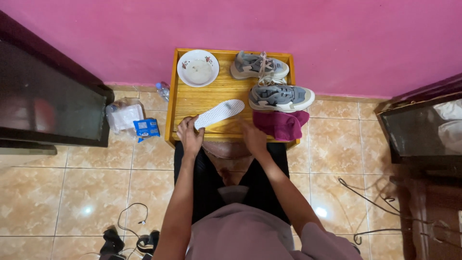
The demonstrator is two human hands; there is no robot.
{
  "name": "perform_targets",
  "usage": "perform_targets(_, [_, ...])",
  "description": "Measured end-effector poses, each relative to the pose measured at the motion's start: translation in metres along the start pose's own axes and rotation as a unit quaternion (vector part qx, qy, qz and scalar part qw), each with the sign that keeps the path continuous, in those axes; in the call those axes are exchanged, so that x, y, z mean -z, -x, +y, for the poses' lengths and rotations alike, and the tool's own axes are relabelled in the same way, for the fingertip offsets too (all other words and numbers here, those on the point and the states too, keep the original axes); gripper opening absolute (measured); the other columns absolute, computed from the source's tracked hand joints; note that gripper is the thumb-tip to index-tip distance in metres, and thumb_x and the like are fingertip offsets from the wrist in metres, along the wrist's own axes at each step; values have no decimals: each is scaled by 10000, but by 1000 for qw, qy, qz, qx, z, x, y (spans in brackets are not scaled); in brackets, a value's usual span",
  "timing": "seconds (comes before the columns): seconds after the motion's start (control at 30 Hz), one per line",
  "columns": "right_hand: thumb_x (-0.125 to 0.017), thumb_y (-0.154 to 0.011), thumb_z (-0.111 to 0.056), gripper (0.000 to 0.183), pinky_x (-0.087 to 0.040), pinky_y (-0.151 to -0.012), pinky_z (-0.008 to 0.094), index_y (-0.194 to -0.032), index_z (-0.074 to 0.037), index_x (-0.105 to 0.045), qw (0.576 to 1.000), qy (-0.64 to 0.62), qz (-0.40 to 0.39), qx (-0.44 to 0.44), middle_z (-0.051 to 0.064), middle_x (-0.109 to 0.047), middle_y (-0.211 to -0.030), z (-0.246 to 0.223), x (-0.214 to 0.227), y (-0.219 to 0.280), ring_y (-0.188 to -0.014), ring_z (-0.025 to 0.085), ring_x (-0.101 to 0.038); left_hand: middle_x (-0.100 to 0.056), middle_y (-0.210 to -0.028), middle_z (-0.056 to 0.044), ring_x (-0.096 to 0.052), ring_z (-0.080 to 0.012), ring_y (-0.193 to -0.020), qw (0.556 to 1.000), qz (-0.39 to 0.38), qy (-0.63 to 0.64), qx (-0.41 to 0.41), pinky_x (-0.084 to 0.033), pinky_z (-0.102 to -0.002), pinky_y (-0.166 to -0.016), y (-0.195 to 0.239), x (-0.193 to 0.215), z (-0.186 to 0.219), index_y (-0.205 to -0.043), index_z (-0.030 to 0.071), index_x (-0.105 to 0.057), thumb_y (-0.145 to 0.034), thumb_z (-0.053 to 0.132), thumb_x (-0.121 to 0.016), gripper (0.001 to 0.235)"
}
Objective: The person scrubs a white shoe insole with a toothbrush on a wooden table. They then wipe the insole with a pink cloth.
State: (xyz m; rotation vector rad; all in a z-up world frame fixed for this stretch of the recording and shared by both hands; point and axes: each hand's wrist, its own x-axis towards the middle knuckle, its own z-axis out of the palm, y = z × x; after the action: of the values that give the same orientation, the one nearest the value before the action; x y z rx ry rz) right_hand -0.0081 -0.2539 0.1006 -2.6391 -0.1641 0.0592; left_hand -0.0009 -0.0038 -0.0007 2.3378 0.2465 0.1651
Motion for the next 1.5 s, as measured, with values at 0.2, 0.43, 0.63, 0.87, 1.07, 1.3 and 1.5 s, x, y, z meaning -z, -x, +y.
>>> perform_targets(0.2, [-542, -1006, -112, 268, -589, -726, 498, -1216, -101, -709, 996, 23, 7, 88, 193, -744, -933, -34, -14, 6, -859, 386, -726, -448, -1292, 47, -383, -233, -1270, 1000, 15, 8, 5, -280, -464, -1052, -1, 2, 3, -1361, 328, -612, -958, 323, -714, 415])
perform_targets(0.43, [-493, -1060, -131, 294, -575, -781, 441, -1302, -71, -648, 995, -31, 75, -52, 197, -742, -962, 21, -48, -11, -843, 311, -699, -444, -1255, 41, -374, -234, -1266, 1000, 1, 19, -9, -274, -458, -1055, 0, 13, 12, -1371, 313, -612, -971, 356, -724, 417])
perform_targets(0.63, [-503, -975, -138, 499, -567, -869, 551, -1463, -227, -553, 993, -22, -89, 79, 162, -740, -1072, -27, -49, 0, -1047, 410, -694, -457, -1187, 41, -387, -233, -1225, 999, -8, 35, 0, -271, -451, -1043, 1, 14, 9, -1274, 275, -654, -903, 383, -798, 413])
perform_targets(0.87, [-512, -1038, -167, 347, -578, -735, 431, -1357, -162, -650, 999, -20, 2, -31, 120, -744, -886, -10, -47, -13, -821, 295, -708, -458, -1168, 36, -393, -228, -1218, 999, -13, 28, 16, -271, -431, -1037, -1, 15, 13, -1269, 264, -650, -884, 366, -809, 429])
perform_targets(1.07, [-505, -998, -219, 456, -581, -875, 509, -1434, -335, -569, 995, 13, -94, 21, 131, -757, -1090, -55, -29, 12, -988, 386, -729, -452, -1179, 26, -391, -230, -1229, 999, -16, 17, 21, -279, -429, -1036, 0, 12, 7, -1268, 250, -630, -879, 389, -807, 449])
perform_targets(1.3, [-535, -1030, -133, 431, -589, -826, 403, -1452, -199, -595, 1000, 0, -19, -7, 129, -758, -1033, -12, -43, 12, -910, 298, -728, -449, -1188, 27, -388, -226, -1211, 999, -14, 22, 27, -272, -421, -1036, 3, 19, 18, -1280, 249, -619, -909, 354, -788, 421])
perform_targets(1.5, [-510, -1003, -98, 567, -553, -955, 493, -1544, -264, -469, 994, -66, -90, 13, 153, -709, -1248, -34, -2, 40, -1114, 362, -673, -447, -1191, 9, -389, -238, -1208, 1000, -16, 17, 18, -285, -431, -1032, 1, 18, 14, -1283, 221, -624, -899, 362, -794, 444])
